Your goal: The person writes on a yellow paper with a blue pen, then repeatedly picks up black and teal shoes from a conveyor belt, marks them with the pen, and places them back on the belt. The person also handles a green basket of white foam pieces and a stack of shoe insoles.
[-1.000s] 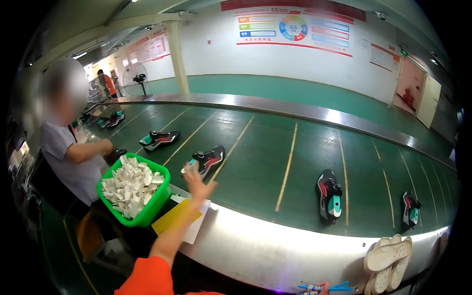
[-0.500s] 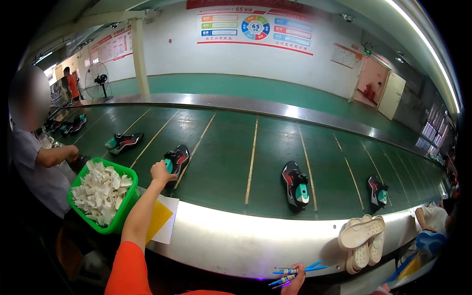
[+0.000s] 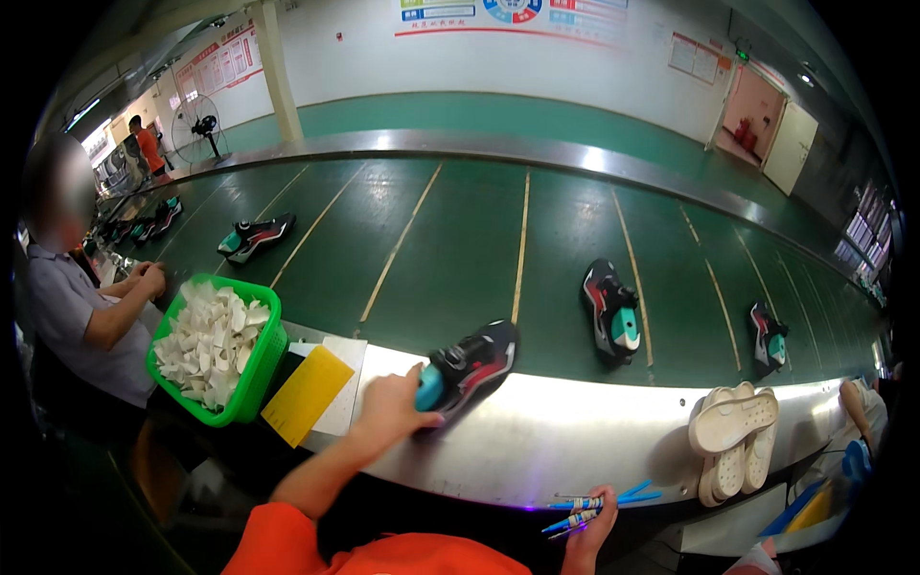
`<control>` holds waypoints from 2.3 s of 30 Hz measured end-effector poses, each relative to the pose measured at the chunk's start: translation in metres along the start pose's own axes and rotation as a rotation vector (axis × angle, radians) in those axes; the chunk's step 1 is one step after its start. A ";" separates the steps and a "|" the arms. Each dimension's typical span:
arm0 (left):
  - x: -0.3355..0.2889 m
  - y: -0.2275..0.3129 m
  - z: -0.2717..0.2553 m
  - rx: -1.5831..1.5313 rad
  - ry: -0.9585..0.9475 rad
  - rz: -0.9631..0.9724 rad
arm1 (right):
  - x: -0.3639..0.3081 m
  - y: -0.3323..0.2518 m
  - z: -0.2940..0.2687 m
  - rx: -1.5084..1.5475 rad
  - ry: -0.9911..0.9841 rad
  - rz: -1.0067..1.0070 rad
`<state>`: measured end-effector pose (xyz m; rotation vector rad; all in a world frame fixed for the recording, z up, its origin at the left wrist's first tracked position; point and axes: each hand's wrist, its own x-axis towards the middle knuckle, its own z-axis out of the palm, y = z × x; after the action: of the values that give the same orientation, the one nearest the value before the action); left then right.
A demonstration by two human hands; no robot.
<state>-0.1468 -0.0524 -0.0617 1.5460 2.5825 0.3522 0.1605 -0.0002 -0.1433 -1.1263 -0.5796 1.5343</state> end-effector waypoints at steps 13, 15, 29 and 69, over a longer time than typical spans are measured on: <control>0.000 0.040 0.003 -0.272 -0.334 -0.001 | 0.005 0.002 -0.010 -0.018 -0.061 -0.044; 0.045 0.034 0.005 -0.253 -0.240 -0.107 | 0.006 0.003 -0.012 0.006 -0.061 -0.055; 0.084 0.085 0.024 -1.395 -0.066 0.248 | -0.020 -0.033 0.013 -0.026 -0.065 -0.227; -0.013 0.118 -0.035 -1.199 -0.012 0.661 | -0.069 -0.105 0.075 -0.221 -0.622 -0.980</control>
<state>-0.0474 -0.0153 0.0015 1.6620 1.1688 1.5313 0.1411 -0.0192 0.0007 -0.3401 -1.4869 0.9146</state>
